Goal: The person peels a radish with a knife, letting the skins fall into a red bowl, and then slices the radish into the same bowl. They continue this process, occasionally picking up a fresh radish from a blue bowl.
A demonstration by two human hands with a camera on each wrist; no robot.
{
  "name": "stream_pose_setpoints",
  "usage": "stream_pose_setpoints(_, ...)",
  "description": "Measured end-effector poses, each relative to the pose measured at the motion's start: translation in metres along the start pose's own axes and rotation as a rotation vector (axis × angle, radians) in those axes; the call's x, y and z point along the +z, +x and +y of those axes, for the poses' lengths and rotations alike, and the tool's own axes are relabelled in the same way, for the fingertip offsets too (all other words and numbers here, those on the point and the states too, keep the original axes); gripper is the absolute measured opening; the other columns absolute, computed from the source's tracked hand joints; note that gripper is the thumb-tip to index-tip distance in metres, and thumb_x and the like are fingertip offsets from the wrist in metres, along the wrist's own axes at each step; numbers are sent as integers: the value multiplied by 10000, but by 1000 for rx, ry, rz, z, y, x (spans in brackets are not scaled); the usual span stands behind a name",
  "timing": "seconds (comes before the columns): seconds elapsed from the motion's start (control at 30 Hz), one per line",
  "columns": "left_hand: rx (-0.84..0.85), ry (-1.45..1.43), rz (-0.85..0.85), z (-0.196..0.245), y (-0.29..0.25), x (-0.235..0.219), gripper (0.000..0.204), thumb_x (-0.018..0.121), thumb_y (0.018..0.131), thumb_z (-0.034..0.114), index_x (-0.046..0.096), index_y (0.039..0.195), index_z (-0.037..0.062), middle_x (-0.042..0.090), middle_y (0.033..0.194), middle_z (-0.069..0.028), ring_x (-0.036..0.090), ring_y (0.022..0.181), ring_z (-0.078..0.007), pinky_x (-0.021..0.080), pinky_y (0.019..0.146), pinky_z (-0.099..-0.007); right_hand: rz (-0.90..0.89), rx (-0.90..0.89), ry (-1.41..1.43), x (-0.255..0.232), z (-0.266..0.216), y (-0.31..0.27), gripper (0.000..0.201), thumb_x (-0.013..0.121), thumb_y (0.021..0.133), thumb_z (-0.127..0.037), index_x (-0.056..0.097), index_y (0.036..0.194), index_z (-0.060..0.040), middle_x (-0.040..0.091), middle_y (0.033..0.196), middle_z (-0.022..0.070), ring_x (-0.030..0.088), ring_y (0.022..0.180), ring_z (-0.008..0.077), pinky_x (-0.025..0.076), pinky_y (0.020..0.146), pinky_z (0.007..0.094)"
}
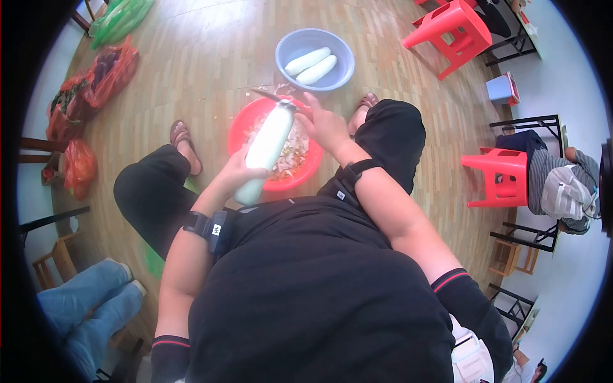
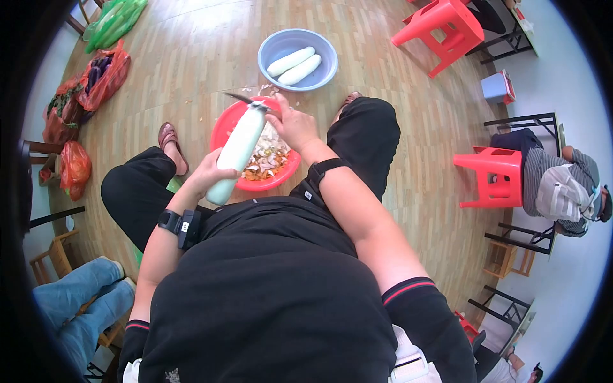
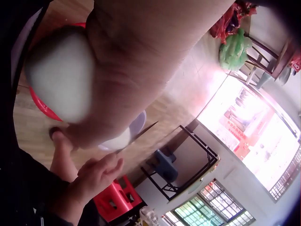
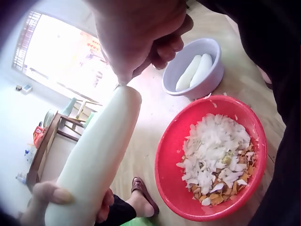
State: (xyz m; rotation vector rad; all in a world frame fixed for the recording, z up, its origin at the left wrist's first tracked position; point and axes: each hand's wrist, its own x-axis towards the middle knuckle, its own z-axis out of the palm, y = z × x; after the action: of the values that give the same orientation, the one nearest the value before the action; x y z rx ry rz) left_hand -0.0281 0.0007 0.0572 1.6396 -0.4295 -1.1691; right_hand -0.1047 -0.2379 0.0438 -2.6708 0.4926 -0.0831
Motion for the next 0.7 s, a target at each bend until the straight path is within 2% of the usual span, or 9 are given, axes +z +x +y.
stream_pose_setpoints(0.13,25,79,6,-7,4,-2,626,738,637,181,483,1167,-35,584,993,-116,589,870,-178,479,764,-296,26,46,5,-1,3,2,598,488,911,-474,351,1383,-132,680,857,169,663,782,357,513,676,473)
stream_pose_setpoints(0.2,42,94,30,-6,5,-2,628,739,635,178,484,1167,-36,585,997,-117,589,871,-179,479,765,-295,-49,37,43,-2,-4,-3,604,490,910,-480,347,1388,-140,677,847,178,661,785,361,510,676,478)
stream_pose_setpoints(0.3,-12,37,62,-5,3,-2,619,735,638,171,487,1166,-39,588,1002,-117,595,866,-174,485,753,-296,-65,-97,133,2,-8,-8,617,516,899,-483,340,1384,-145,672,839,182,657,773,368,510,673,479)
stream_pose_setpoints(0.37,13,-60,124,-7,4,-1,463,723,653,151,546,1041,-27,603,969,-108,606,842,-171,501,724,-309,-163,-178,138,-2,-16,-12,615,547,891,-463,334,1377,-153,674,837,171,653,767,366,512,675,469)
stream_pose_setpoints(0.47,-7,-88,145,-9,7,-4,445,717,667,147,563,1049,-20,618,907,-93,616,791,-160,503,685,-299,-199,-297,266,5,-22,-16,605,557,892,-446,335,1378,-161,680,843,154,654,771,357,514,669,456)
stream_pose_setpoints(0.5,-6,-88,149,-8,7,-3,445,717,667,147,563,1049,-20,618,907,-93,616,791,-160,503,685,-299,-144,-373,242,9,-26,-16,603,560,891,-440,340,1380,-164,684,849,142,656,773,349,514,667,449)
stream_pose_setpoints(0.57,3,-130,175,-5,7,-1,417,691,680,144,585,1045,-26,629,856,-87,619,709,-159,503,628,-287,-185,-367,246,12,-26,-18,605,564,889,-438,343,1382,-166,685,850,142,656,774,348,514,672,449)
stream_pose_setpoints(0.63,2,-129,192,-5,7,-1,391,680,687,138,595,1034,-21,631,848,-86,621,703,-162,504,621,-288,-226,-361,249,7,-32,-19,606,568,887,-436,346,1383,-168,686,850,142,656,774,347,515,677,448)
stream_pose_setpoints(0.7,2,-127,206,-6,6,-2,365,669,695,132,605,1022,-16,634,840,-86,624,697,-164,504,614,-288,-270,-365,232,3,-37,-20,600,594,892,-354,336,1393,-149,686,862,118,657,771,329,517,684,401)
